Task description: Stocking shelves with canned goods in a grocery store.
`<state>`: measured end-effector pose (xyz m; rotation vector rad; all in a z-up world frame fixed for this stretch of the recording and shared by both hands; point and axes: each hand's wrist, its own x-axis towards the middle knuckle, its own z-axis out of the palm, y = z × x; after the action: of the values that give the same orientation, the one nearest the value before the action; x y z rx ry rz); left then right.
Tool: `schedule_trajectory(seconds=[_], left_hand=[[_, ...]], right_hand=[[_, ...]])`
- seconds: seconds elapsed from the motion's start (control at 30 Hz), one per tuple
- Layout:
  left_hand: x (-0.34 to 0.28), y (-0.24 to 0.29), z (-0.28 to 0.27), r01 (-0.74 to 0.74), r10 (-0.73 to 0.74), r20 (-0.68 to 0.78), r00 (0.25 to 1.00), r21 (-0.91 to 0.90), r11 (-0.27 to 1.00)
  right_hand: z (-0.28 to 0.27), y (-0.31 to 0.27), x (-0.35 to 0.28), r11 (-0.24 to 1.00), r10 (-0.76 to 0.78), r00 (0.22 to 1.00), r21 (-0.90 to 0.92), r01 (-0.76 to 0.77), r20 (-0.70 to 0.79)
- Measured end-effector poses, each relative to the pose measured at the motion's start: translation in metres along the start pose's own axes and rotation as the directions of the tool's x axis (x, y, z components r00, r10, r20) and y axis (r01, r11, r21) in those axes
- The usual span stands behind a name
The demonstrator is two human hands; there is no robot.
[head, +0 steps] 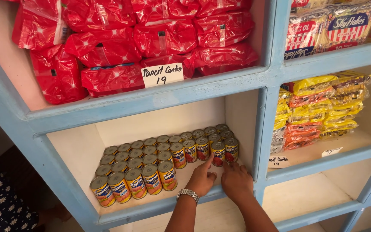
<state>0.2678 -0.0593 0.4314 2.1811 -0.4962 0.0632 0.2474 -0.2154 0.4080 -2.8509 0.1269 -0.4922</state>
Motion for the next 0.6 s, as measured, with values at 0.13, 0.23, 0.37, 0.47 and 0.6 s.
schedule_trajectory(seconds=[0.13,0.23,0.37,0.47,0.6], left_hand=[[-0.002,0.004,-0.002,0.003,-0.004,0.028,1.0,0.012,1.0],[-0.002,0.004,-0.003,-0.001,0.0,0.046,0.999,0.012,1.0],[-0.003,0.007,-0.005,-0.013,0.012,0.049,0.999,0.023,1.0],[-0.006,0.013,-0.007,-0.016,0.016,0.052,0.999,0.011,1.0],[-0.012,0.026,-0.013,-0.01,0.011,0.045,0.999,-0.022,1.0]], right_hand=[[0.001,0.0,0.002,0.999,0.004,0.998,-0.042,-0.001,0.06],[0.001,-0.001,0.002,0.997,0.015,0.996,-0.073,-0.009,0.088],[0.0,-0.001,0.001,0.996,0.014,0.997,-0.083,-0.007,0.079],[0.006,0.001,0.001,0.997,0.006,0.998,-0.079,-0.002,0.06],[0.014,0.003,-0.002,0.998,-0.032,0.995,-0.065,0.027,-0.089]])
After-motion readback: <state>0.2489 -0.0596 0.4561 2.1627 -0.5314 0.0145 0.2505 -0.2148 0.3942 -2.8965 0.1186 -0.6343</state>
